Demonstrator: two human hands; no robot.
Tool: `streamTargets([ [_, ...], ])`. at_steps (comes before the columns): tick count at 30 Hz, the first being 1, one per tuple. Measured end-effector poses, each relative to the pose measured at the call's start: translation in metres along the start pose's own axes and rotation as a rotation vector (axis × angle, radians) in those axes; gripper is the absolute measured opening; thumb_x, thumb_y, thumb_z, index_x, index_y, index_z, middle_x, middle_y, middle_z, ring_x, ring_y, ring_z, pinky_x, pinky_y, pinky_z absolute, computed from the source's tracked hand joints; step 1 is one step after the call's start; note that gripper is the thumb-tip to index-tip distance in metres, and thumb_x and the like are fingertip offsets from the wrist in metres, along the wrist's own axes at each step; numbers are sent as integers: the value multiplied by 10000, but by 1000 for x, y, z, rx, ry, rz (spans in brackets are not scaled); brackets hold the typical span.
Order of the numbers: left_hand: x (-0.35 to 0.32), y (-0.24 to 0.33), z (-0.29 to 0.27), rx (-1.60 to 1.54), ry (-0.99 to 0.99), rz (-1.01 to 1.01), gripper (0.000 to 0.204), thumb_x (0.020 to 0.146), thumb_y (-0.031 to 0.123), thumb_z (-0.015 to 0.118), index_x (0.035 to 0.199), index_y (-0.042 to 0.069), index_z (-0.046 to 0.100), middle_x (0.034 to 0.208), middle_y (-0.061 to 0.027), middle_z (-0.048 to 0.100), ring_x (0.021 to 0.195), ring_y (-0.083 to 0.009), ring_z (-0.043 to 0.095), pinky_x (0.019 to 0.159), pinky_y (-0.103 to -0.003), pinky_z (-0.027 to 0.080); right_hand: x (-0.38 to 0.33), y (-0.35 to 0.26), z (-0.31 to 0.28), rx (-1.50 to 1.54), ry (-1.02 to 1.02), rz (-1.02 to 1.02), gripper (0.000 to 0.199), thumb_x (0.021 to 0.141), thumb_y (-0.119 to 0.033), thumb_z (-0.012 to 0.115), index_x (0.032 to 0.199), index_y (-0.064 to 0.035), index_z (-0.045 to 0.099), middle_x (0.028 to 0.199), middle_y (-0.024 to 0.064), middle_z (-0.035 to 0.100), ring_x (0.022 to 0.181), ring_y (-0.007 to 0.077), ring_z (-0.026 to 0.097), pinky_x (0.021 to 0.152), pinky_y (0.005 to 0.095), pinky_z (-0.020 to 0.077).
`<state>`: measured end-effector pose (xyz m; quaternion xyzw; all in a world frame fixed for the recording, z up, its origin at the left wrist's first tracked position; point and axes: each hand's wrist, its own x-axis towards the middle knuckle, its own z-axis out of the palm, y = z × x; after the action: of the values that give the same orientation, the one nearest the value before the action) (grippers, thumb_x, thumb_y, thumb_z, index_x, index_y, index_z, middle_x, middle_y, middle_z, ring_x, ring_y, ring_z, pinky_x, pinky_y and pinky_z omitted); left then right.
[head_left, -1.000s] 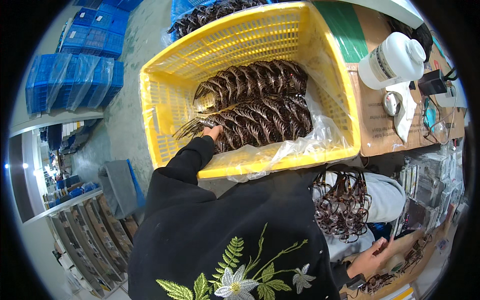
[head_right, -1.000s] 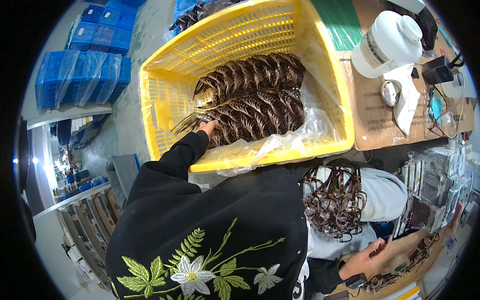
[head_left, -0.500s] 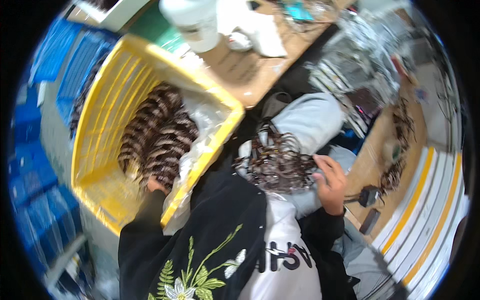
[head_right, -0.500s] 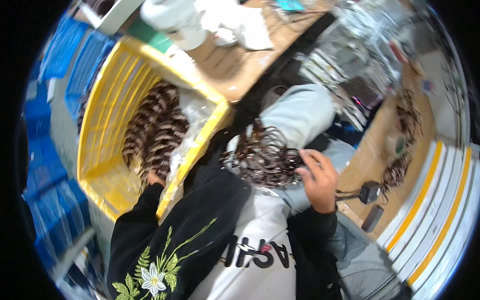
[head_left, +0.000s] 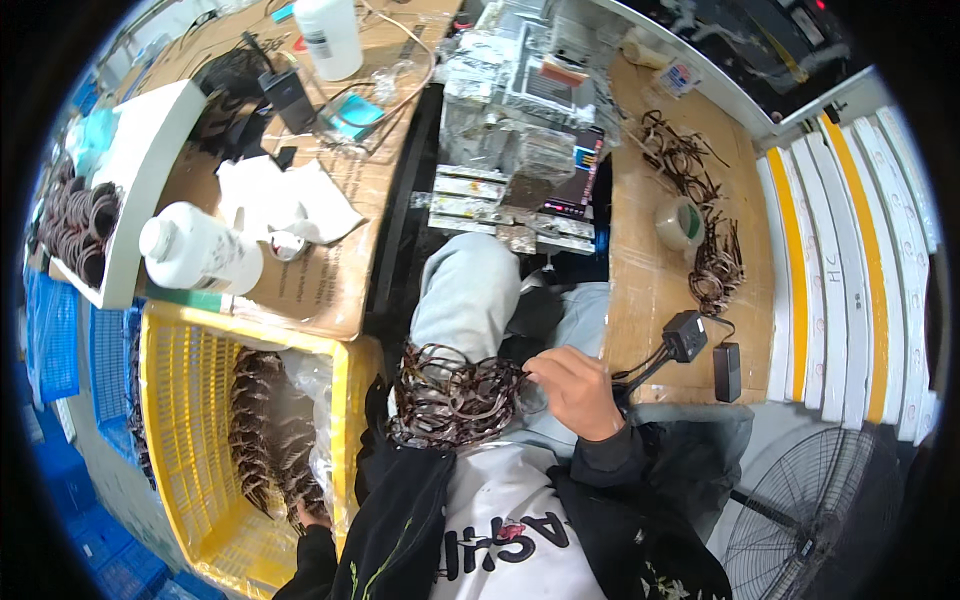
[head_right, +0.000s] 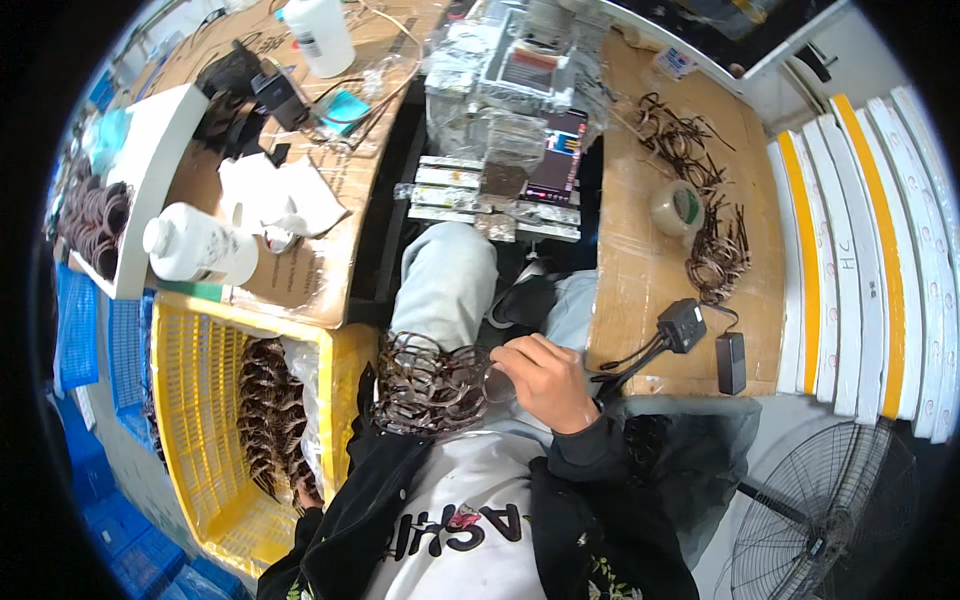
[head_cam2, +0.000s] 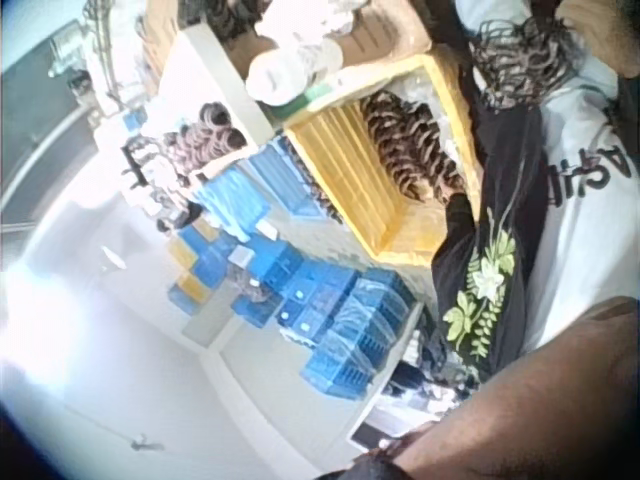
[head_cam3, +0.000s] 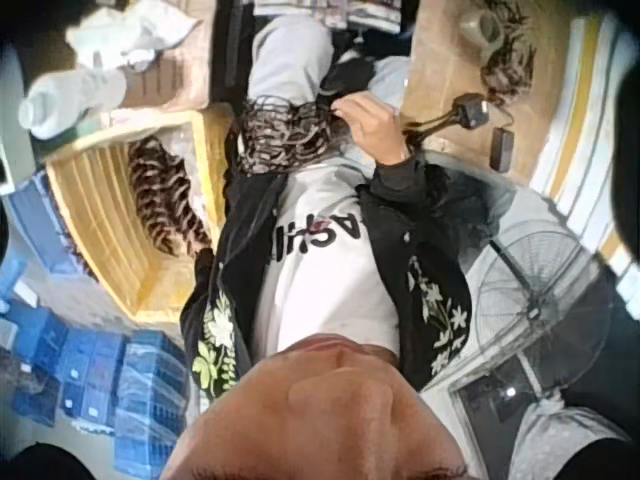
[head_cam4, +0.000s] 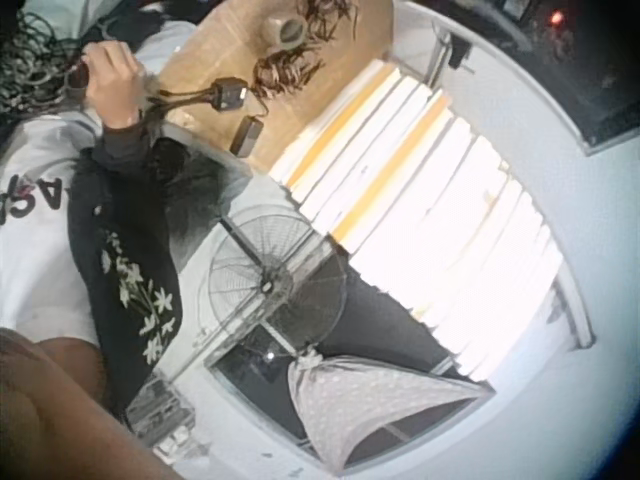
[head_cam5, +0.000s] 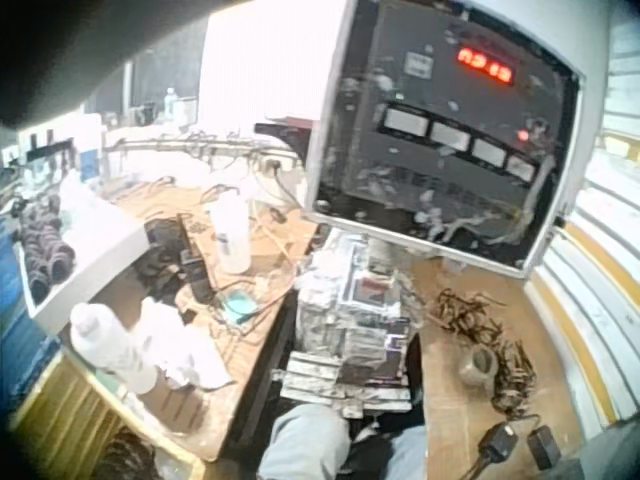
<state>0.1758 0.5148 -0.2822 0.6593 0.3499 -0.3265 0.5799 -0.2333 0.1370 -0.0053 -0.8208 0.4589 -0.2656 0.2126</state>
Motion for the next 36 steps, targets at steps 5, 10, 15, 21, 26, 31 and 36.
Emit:
streamTargets([
  [5,53,23,-80,132,79,-82,200,841,246,495,748,70,486,628,-60,497,498,-195,427,467,-353,367,5,15,-47,100,211,-42,196,647,33,653,832,-27,624,744,83,609,641,221,586,538,287,454],
  [10,59,101,-116,223,357,183,217,871,267,487,747,90,467,582,-49,483,434,-179,404,398,-341,349,41,59,-53,527,685,-135,108,840,-132,577,904,-50,548,693,44,516,607,135,483,539,248,383],
  [15,-77,132,19,414,4,1155,156,858,176,528,923,55,452,803,-80,483,666,-200,448,592,-336,369,120,105,-22,1046,858,-13,93,925,-101,516,936,-9,528,695,35,490,600,96,440,531,248,369],
  [21,-263,50,168,1019,-762,1264,328,844,66,576,1134,13,434,1068,-118,483,945,-224,500,824,-329,394,172,134,6,1021,796,-24,136,931,-136,529,939,0,531,748,12,486,643,84,418,597,228,346],
  [26,-287,6,217,1122,-817,720,422,877,84,593,1245,-17,413,1077,-137,568,1002,-215,569,875,-303,439,182,155,14,869,812,-157,174,930,-49,492,1081,10,555,834,28,559,659,85,441,581,228,363],
  [31,-274,16,215,1336,-814,696,398,871,178,626,1161,-32,451,889,-148,641,793,-214,626,723,-301,492,181,160,18,691,831,-88,225,918,4,473,1123,10,565,922,36,599,736,85,511,633,227,433],
  [36,-266,18,216,1873,-978,872,655,721,466,738,1014,-38,438,820,-216,626,764,-360,638,682,-401,508,175,148,15,894,841,-98,202,901,-28,498,1087,38,544,871,37,569,736,90,523,651,224,436],
])
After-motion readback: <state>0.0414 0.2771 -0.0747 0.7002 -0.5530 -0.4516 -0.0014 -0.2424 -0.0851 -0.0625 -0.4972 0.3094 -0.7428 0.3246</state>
